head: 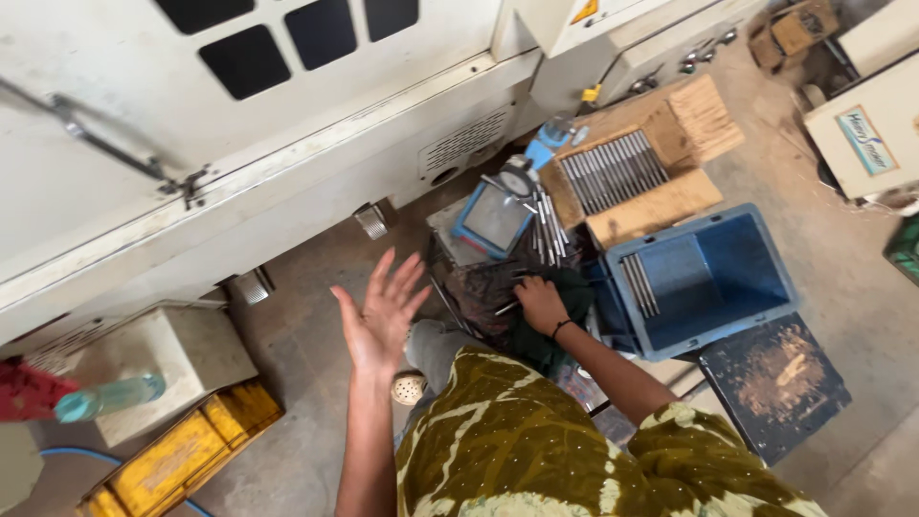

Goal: The person measures cylindrical metal rods using a dial indicator, then opens a CNC lathe door to insert a rod into the chuck. The person closes the door and continues measuring additional rods.

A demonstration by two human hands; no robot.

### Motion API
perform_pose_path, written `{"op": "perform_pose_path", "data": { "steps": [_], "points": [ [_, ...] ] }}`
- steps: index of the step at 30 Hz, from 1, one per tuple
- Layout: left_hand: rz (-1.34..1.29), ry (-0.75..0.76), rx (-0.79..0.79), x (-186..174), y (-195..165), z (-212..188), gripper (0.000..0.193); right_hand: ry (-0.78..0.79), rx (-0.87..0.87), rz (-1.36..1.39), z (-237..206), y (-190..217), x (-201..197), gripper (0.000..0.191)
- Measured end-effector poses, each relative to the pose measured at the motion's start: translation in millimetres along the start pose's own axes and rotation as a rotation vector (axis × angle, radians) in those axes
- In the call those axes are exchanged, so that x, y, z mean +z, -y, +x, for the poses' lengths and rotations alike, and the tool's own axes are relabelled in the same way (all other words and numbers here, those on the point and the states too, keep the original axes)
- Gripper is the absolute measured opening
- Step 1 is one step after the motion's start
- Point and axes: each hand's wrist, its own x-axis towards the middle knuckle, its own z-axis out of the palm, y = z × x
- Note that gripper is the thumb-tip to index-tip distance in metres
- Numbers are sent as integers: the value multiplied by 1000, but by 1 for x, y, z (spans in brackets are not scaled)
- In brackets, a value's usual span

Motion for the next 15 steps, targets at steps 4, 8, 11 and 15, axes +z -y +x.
{"op": "perform_pose_path", "data": {
  "steps": [4, 8, 11, 15],
  "points": [
    [-371, 66, -21, 12, -14, -10, 109, -6, -88, -110, 3, 10, 2, 21],
    [-507, 106, 13, 14, -24, -16, 111, 103, -121, -67, 9, 14, -5, 22],
    [-528, 123, 38, 12, -29, -19, 112, 39, -94, 11, 9, 17, -10, 16],
    [-549, 122, 78, 8, -31, -23, 114, -76, 54, 217, 15, 14, -9, 18]
  ]
}}
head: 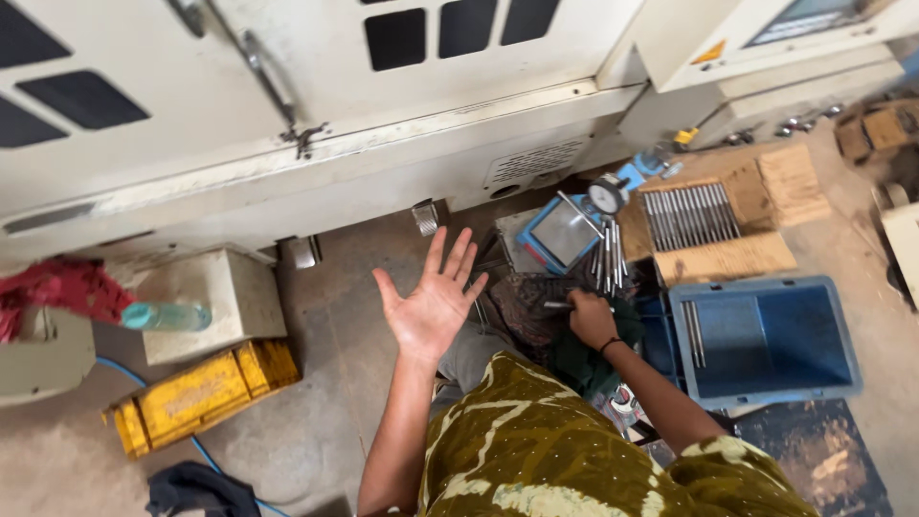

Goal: The person measures cylindrical metal rods using a dial indicator, then opens a CNC lathe door to insert a rod into the chuck. The person closes the door and continues measuring additional rods.

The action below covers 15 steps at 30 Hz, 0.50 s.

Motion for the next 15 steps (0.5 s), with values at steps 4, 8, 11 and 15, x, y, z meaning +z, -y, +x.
{"op": "perform_pose_path", "data": {
  "steps": [4, 8, 11, 15],
  "points": [
    [-26, 78, 58, 2, -5, -2, 117, -114, 188, 361, 15, -7, 5, 23],
    [-39, 129, 110, 9, -9, -6, 116, 108, 528, 725, 33, -11, 0, 20],
    [-56, 128, 136, 15, -10, -7, 116, 373, 646, 928, 43, -9, -3, 27],
    [-60, 134, 148, 19, -5, -9, 116, 612, 529, 885, 52, 10, -13, 36]
  ]
}}
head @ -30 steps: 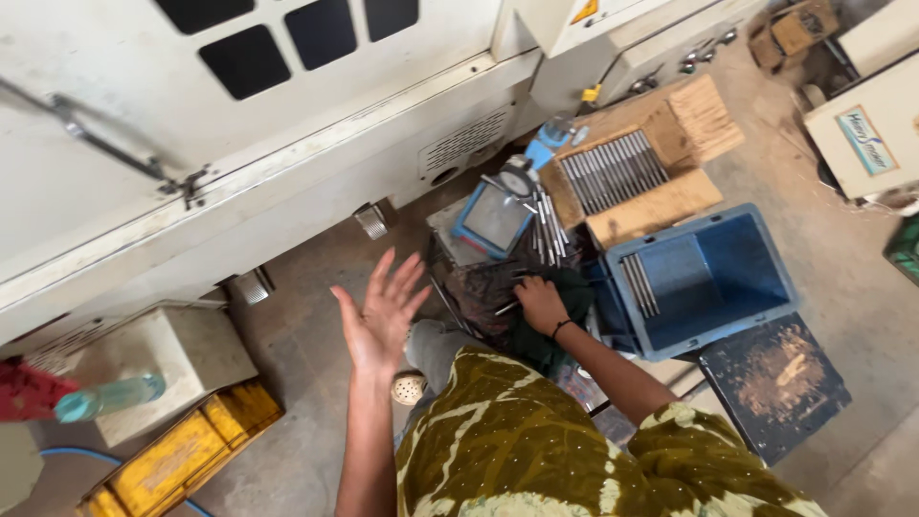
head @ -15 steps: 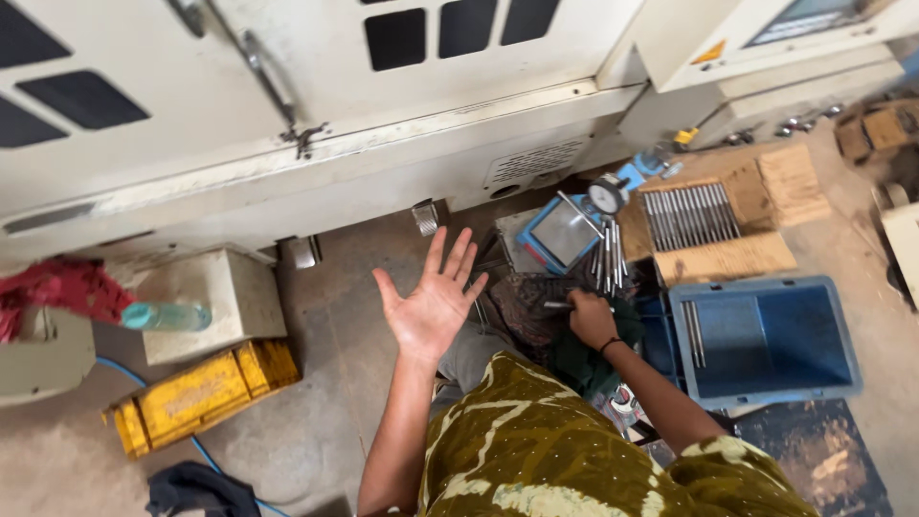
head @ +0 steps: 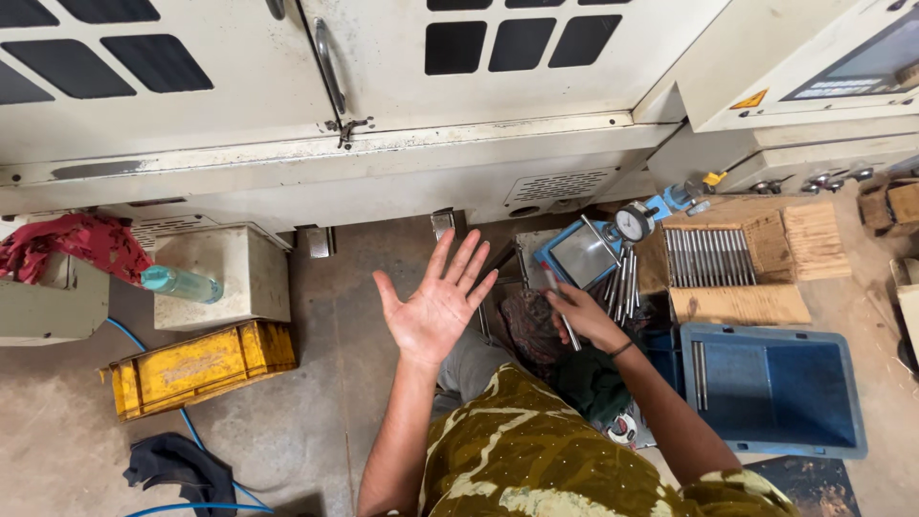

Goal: The person measures cylindrical metal rods using a dial indicator, then opens a CNC lathe door to insert a rod into the chuck. The person closes the door and continues measuring additional rods.

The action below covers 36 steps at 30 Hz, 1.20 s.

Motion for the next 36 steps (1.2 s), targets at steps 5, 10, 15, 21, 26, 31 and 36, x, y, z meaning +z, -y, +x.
{"op": "perform_pose_path", "data": {
  "steps": [5, 10, 15, 21, 26, 31, 36],
  "points": [
    [-6, -8, -2, -2, 2, -7, 116, 134, -244, -12, -14, 31, 12, 51],
    [671, -175, 174, -14, 9, -8, 84, 303, -448, 133, -45, 62, 12, 53],
    [1273, -277, 348, -17, 25, -3, 41, 252, -621, 5, -58, 79, 25, 34],
    [1343, -329, 287, -5, 31, -10, 30, 262, -690, 22, -61, 78, 32, 21],
    [1322, -294, 306, 4, 32, -12, 28, 133, -634, -23, -70, 83, 33, 24],
    [1319, -263, 304, 4, 33, -18, 28, 108, -709, 30, -88, 91, 38, 27],
    [1076, -278, 327, -5, 33, -20, 27, 86, -746, -10, -103, 99, 34, 38]
  ]
}}
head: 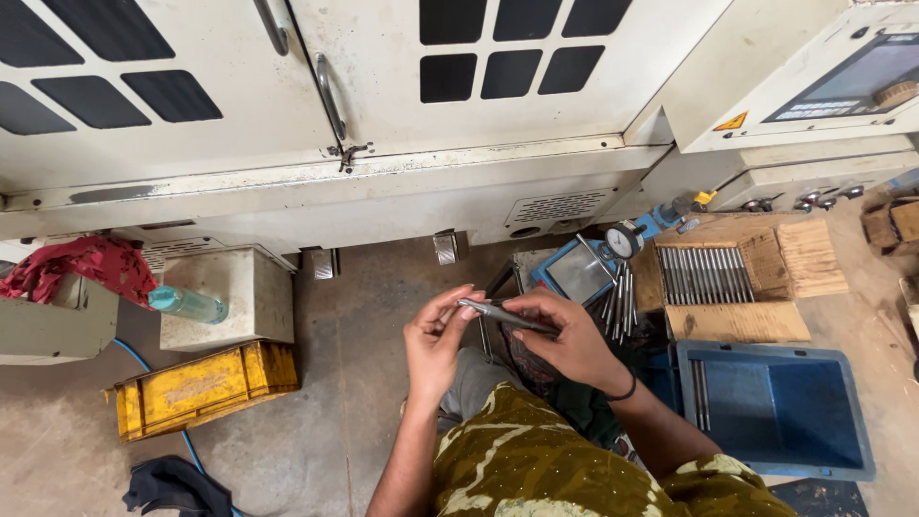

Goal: The person measures cylindrical metal rods using a dial indicator, then opens a CNC lathe door to insert a rod into the chuck. The person closes the door and continues measuring additional rods.

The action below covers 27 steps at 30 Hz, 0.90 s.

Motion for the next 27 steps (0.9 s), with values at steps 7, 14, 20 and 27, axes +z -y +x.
{"op": "perform_pose_path", "data": {
  "steps": [7, 14, 20, 27],
  "points": [
    [-172, -82, 27, -3, 0, -6, 22, -35, -94, -47, 0, 7, -13, 37],
    [-236, -139, 28, -3, -6, -11, 20, -95, -267, 118, -2, -5, -18, 35],
    [-185, -139, 106, -5, -5, -12, 17, -189, -350, 230, 2, -15, -11, 36],
    [-292, -156, 128, -4, -6, -18, 16, -184, -487, 357, 10, -5, -9, 44]
  ]
}}
